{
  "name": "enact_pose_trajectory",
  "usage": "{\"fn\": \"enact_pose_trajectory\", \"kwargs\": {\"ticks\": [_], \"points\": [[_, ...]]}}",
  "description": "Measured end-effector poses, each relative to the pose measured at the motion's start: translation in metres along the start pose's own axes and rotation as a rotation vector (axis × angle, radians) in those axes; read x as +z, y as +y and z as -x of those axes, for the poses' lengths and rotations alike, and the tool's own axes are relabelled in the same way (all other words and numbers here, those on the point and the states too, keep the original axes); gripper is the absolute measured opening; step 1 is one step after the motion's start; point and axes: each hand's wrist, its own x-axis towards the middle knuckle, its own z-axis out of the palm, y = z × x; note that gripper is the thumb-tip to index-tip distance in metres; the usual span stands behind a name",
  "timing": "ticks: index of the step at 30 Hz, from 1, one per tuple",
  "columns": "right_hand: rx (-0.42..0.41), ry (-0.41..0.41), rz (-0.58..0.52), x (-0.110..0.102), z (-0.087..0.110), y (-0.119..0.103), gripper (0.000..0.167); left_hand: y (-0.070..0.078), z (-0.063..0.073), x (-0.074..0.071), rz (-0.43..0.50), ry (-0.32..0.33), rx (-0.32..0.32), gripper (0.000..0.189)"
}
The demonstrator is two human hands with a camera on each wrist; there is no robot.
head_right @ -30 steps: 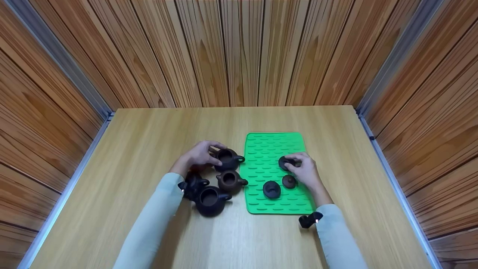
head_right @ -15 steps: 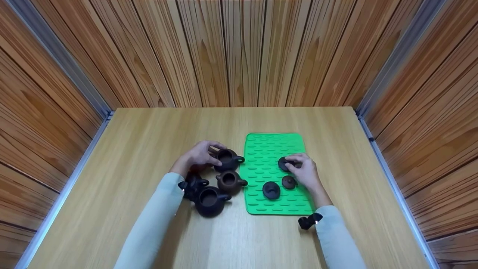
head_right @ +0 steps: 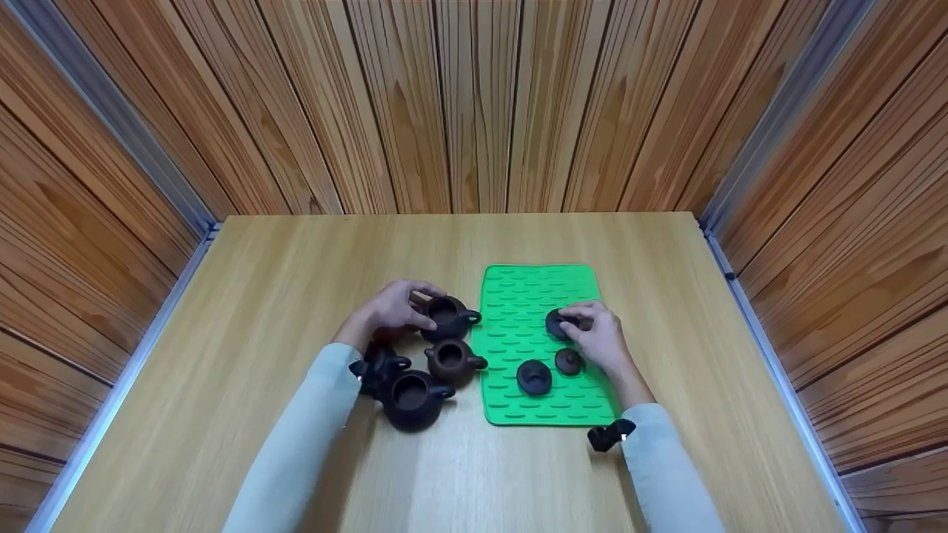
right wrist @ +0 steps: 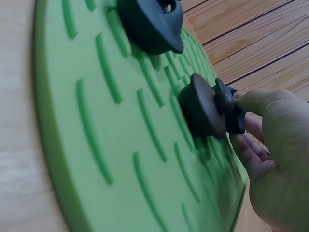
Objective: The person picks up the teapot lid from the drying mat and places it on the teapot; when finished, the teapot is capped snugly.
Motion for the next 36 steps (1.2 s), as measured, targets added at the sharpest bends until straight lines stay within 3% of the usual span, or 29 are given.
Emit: {"fn": "enact_pose_trajectory", "kwargs": {"ticks": [14, 36], "points": [[-0.015, -0.085, 0.002, 0.015, -0.011, -0.027, 0.025, -0.001, 0.003, -0.004, 0.032, -0.015, -0.035, 0.056], [-0.143, -0.133, -0.07, 0.061, -0.037, -0.073, 0.022, 0.0, -0.002, 0.001, -0.059, 0.006, 0.024, 0.059]]}}
